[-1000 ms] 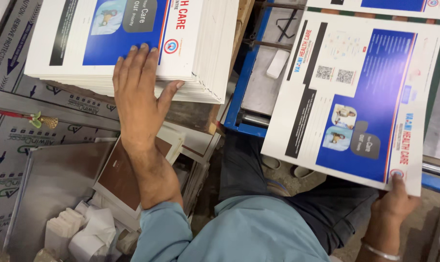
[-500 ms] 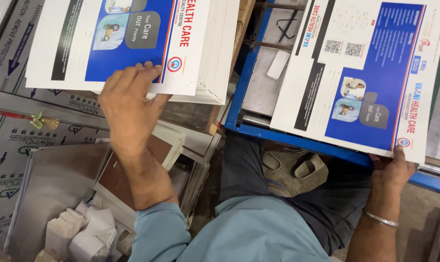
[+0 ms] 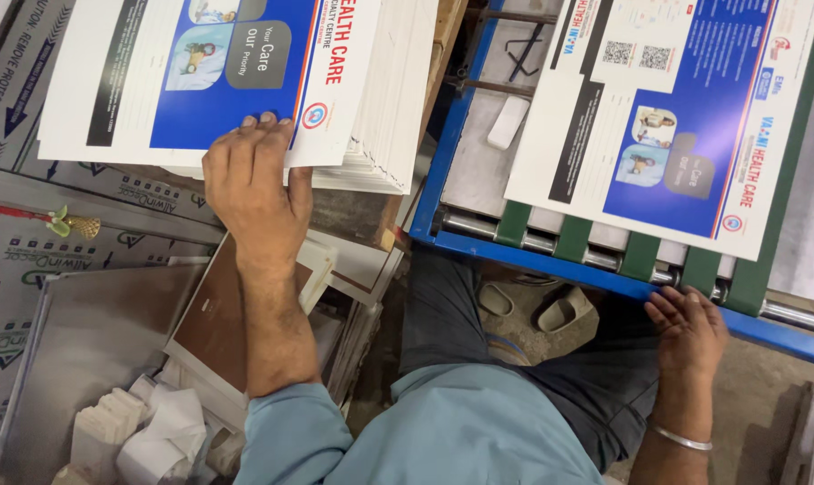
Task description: The person sits on the floor and repeatedly takes printed sheets from a stack on the left, places them onto a blue machine, and pulls a lever to process them before stacking the finished items on the right.
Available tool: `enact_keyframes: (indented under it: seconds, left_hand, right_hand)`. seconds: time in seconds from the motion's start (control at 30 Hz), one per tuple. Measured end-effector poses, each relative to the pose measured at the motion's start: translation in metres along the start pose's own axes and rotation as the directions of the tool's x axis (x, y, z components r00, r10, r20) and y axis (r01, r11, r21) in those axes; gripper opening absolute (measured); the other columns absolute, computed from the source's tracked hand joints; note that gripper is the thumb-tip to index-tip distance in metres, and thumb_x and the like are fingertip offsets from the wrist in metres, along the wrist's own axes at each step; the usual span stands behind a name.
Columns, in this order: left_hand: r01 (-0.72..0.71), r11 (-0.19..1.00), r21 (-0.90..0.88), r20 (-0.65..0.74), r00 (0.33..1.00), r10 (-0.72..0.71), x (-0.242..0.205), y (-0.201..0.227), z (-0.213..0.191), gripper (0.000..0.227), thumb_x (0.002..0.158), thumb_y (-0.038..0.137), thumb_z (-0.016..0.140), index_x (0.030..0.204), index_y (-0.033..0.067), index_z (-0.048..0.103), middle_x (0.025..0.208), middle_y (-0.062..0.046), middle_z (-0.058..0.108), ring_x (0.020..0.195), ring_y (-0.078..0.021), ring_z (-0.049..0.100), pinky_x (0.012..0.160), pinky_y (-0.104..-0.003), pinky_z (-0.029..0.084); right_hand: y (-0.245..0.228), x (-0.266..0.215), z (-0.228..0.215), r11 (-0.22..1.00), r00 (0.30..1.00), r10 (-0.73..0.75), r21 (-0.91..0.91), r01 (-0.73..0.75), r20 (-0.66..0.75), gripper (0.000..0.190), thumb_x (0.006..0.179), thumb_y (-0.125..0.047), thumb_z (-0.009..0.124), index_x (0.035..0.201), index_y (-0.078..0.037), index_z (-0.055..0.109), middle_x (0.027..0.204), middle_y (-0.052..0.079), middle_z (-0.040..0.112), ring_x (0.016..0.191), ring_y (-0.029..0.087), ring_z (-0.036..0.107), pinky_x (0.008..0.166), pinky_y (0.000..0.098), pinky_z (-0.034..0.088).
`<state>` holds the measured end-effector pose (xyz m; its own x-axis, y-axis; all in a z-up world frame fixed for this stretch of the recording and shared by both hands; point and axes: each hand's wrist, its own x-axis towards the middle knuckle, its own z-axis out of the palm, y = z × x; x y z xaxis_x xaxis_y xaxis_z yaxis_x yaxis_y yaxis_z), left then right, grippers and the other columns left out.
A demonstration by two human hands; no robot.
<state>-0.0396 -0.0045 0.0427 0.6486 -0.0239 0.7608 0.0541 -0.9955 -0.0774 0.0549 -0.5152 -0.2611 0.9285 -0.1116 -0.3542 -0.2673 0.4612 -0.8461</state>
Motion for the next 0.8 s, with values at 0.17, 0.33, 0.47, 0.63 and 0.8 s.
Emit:
enact_keyframes:
  seconds: [0.17,0.33,0.47,0.63,0.8]
  left_hand:
    - [0.056,0.981,-0.187,0.176,0.984,-0.023,0.015,-0.026,-0.026,0.029,0.102,0.014,0.07,0.129,0.0053,0.072,0.119,-0.01,0.071,0.111,-0.0302,0.064,0.098,-0.043,0.051]
    - [0.069,0.956,-0.286,-0.071,0.993,-0.093,0.03,-0.025,-0.021,0.017,0.111,0.008,0.067,0.127,0.0067,0.073,0.11,-0.011,0.071,0.098,-0.0277,0.064,0.085,-0.042,0.049]
    - [-0.258,0.952,-0.163,0.017,0.964,0.264,0.021,0.05,0.0,0.023,0.095,0.007,0.067,0.118,0.0022,0.064,0.114,-0.014,0.067,0.104,-0.0291,0.066,0.111,-0.054,0.048]
    - [-0.307,0.938,-0.159,0.354,0.87,0.345,0.013,0.164,0.001,0.054,0.091,0.029,0.07,0.135,-0.002,0.062,0.136,-0.019,0.062,0.127,-0.0322,0.058,0.12,-0.059,0.033]
    - [-0.274,0.886,-0.375,0.408,0.809,0.423,0.016,0.173,-0.026,0.063,0.085,0.046,0.066,0.13,0.0008,0.063,0.139,-0.018,0.062,0.132,-0.0344,0.057,0.117,-0.061,0.033]
  right_hand:
    - [0.0,0.0,0.021,0.999,0.995,0.022,-0.036,-0.019,0.098,0.03,0.116,-0.016,0.054,0.137,0.005,0.053,0.121,0.022,0.065,0.105,0.035,0.07,0.09,0.0437,0.062]
    - [-0.034,-0.021,0.104,0.996,0.941,0.007,-0.088,0.024,0.337,0.037,0.111,-0.017,0.051,0.14,0.007,0.052,0.128,0.024,0.064,0.111,0.033,0.07,0.095,0.0439,0.062]
    - [-0.066,-0.062,0.173,0.998,0.719,-0.057,0.055,0.027,0.693,0.046,0.109,-0.021,0.054,0.146,0.005,0.048,0.137,0.02,0.063,0.118,0.032,0.068,0.097,0.0432,0.061]
    - [-0.081,-0.091,0.233,0.891,0.609,-0.096,0.341,-0.3,0.788,0.054,0.111,-0.026,0.058,0.155,0.004,0.046,0.137,0.016,0.062,0.12,0.023,0.068,0.104,0.038,0.059]
    - [-0.084,-0.068,0.235,0.959,0.854,-0.028,0.255,-0.124,0.52,0.049,0.108,-0.017,0.056,0.153,0.0,0.043,0.14,0.013,0.062,0.121,0.024,0.068,0.102,0.0399,0.059]
